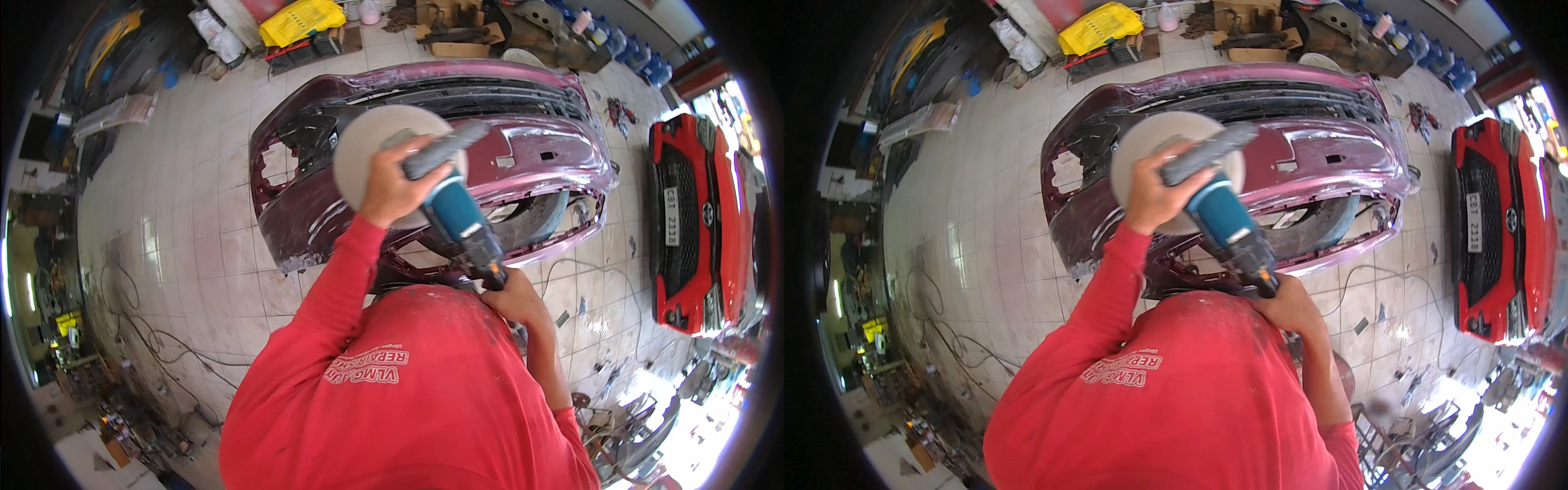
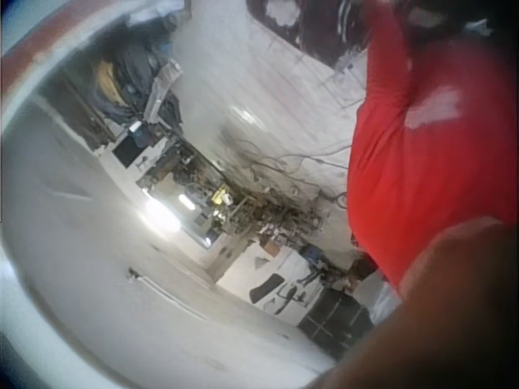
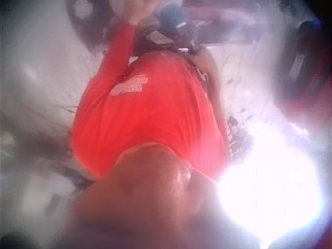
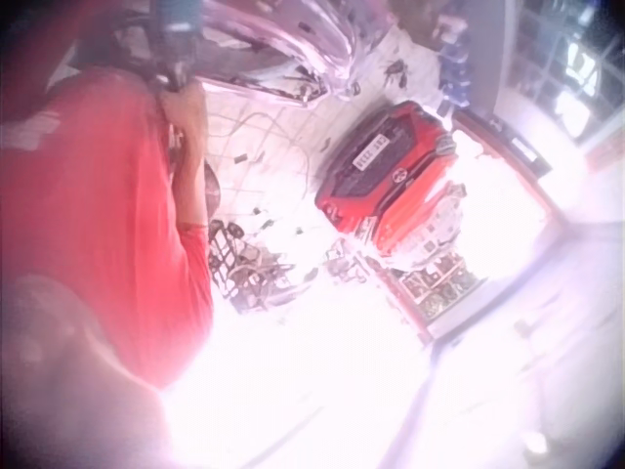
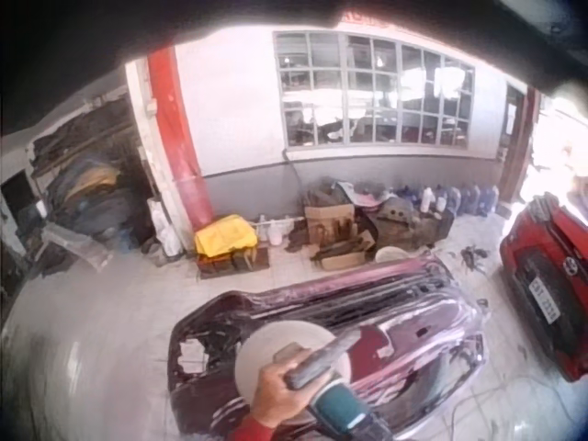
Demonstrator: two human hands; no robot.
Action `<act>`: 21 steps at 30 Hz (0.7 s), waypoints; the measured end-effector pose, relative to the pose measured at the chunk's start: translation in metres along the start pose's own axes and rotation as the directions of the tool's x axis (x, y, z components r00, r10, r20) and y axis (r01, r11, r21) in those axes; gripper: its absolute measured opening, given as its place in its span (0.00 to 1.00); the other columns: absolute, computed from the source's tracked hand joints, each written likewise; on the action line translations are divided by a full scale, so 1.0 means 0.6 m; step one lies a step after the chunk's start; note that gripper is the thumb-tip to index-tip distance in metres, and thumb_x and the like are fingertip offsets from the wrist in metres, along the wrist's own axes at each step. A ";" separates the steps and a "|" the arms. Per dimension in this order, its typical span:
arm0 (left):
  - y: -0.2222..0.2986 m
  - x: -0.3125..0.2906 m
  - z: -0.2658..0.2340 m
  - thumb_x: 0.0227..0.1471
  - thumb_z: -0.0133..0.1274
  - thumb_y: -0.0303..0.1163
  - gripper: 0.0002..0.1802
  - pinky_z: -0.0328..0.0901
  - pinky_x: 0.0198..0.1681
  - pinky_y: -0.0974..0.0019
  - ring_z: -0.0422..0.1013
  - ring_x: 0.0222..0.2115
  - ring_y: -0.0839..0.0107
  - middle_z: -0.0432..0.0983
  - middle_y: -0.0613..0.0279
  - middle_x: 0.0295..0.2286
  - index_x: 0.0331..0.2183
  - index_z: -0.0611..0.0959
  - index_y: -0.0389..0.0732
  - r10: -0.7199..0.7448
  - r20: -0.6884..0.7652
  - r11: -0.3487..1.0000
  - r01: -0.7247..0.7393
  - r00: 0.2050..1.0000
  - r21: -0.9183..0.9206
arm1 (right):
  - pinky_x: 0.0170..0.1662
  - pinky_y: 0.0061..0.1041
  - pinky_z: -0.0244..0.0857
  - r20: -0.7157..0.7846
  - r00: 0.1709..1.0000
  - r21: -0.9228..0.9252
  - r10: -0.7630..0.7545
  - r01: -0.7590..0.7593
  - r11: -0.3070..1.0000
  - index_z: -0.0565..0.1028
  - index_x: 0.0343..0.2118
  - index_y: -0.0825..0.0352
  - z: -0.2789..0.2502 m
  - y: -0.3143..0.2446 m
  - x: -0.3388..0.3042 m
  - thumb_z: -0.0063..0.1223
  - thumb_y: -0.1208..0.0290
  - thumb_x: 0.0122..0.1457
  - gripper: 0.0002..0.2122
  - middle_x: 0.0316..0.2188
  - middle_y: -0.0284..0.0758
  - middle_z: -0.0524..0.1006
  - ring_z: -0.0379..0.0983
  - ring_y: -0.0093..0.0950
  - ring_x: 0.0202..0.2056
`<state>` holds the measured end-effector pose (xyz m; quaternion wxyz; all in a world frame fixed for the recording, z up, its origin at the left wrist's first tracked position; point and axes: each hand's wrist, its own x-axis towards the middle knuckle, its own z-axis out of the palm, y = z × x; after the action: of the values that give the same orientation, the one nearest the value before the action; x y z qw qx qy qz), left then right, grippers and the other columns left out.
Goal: The person uses a rotary polisher with a white pad to buff the surface of a detached maroon car bumper. They move the tool across the bumper's curved surfaces, occasionally pausing to inspect the finish. The bumper remains on a stand throughout the process.
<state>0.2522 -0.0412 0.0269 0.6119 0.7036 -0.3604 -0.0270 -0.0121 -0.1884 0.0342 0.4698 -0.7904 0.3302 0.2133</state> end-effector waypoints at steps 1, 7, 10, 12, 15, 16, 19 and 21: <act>0.004 -0.017 -0.026 0.50 0.73 0.37 0.24 0.74 0.47 0.63 0.83 0.39 0.68 0.88 0.53 0.38 0.47 0.89 0.35 -0.059 -0.032 0.998 0.060 0.998 0.002 | 0.38 0.37 0.74 0.003 0.997 -0.055 -0.074 0.074 0.996 0.81 0.39 0.75 0.011 -0.007 0.006 0.63 0.68 0.49 0.16 0.27 0.45 0.82 0.81 0.37 0.30; -0.011 -0.083 -0.131 0.51 0.73 0.31 0.27 0.73 0.49 0.66 0.80 0.42 0.71 0.86 0.54 0.41 0.51 0.85 0.28 -0.225 -0.209 0.974 0.221 0.952 -0.046 | 0.48 0.43 0.73 0.080 0.982 -0.118 -0.171 0.179 0.977 0.82 0.41 0.74 0.040 -0.062 0.032 0.63 0.65 0.47 0.20 0.36 0.56 0.83 0.82 0.51 0.42; -0.005 -0.078 -0.122 0.51 0.73 0.30 0.27 0.73 0.49 0.67 0.80 0.41 0.72 0.86 0.56 0.41 0.50 0.85 0.27 -0.232 -0.233 0.973 0.229 0.944 -0.040 | 0.49 0.43 0.73 0.072 0.985 -0.126 -0.157 0.165 0.978 0.81 0.41 0.75 0.034 -0.061 0.030 0.62 0.65 0.47 0.20 0.36 0.56 0.83 0.82 0.51 0.43; 0.003 -0.060 -0.099 0.51 0.73 0.30 0.26 0.73 0.48 0.66 0.80 0.41 0.72 0.86 0.56 0.40 0.49 0.85 0.27 -0.206 -0.150 0.979 0.203 0.967 -0.035 | 0.48 0.42 0.73 0.048 0.988 -0.103 -0.144 0.148 0.984 0.81 0.40 0.75 0.028 -0.042 0.033 0.63 0.65 0.47 0.20 0.35 0.55 0.83 0.82 0.50 0.42; 0.002 -0.020 -0.044 0.51 0.73 0.32 0.25 0.73 0.48 0.65 0.81 0.41 0.71 0.87 0.55 0.40 0.49 0.86 0.30 -0.160 -0.056 0.986 0.157 0.986 -0.054 | 0.44 0.40 0.74 0.003 0.993 -0.042 -0.116 0.116 0.992 0.81 0.38 0.75 0.012 -0.004 0.024 0.63 0.65 0.48 0.18 0.31 0.52 0.83 0.82 0.46 0.37; 0.003 -0.002 -0.020 0.51 0.73 0.33 0.24 0.73 0.48 0.64 0.81 0.40 0.69 0.87 0.55 0.40 0.48 0.87 0.31 -0.127 -0.007 0.991 0.126 0.992 -0.032 | 0.41 0.39 0.74 -0.014 0.996 -0.018 -0.088 0.088 0.996 0.81 0.38 0.75 0.002 0.001 0.016 0.64 0.65 0.48 0.18 0.29 0.50 0.83 0.82 0.43 0.33; 0.004 0.058 0.064 0.47 0.73 0.38 0.24 0.74 0.48 0.61 0.83 0.39 0.64 0.88 0.52 0.39 0.45 0.90 0.35 -0.054 0.135 0.999 0.054 0.989 0.007 | 0.32 0.34 0.72 -0.006 0.996 0.107 0.090 -0.089 0.990 0.81 0.34 0.74 -0.038 0.007 -0.016 0.63 0.68 0.51 0.13 0.24 0.43 0.81 0.79 0.33 0.25; 0.003 0.091 0.129 0.45 0.72 0.43 0.27 0.75 0.47 0.61 0.84 0.38 0.60 0.88 0.48 0.38 0.45 0.90 0.36 -0.019 0.215 1.000 0.019 0.976 0.003 | 0.26 0.31 0.69 -0.029 0.988 0.228 0.148 -0.138 0.964 0.80 0.32 0.73 -0.052 0.030 -0.026 0.63 0.70 0.52 0.10 0.20 0.37 0.78 0.75 0.28 0.20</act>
<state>0.2546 -0.1356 0.0313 0.5685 0.7003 -0.4179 -0.1087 -0.0352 -0.2173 0.0481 0.5322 -0.7107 0.4192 0.1897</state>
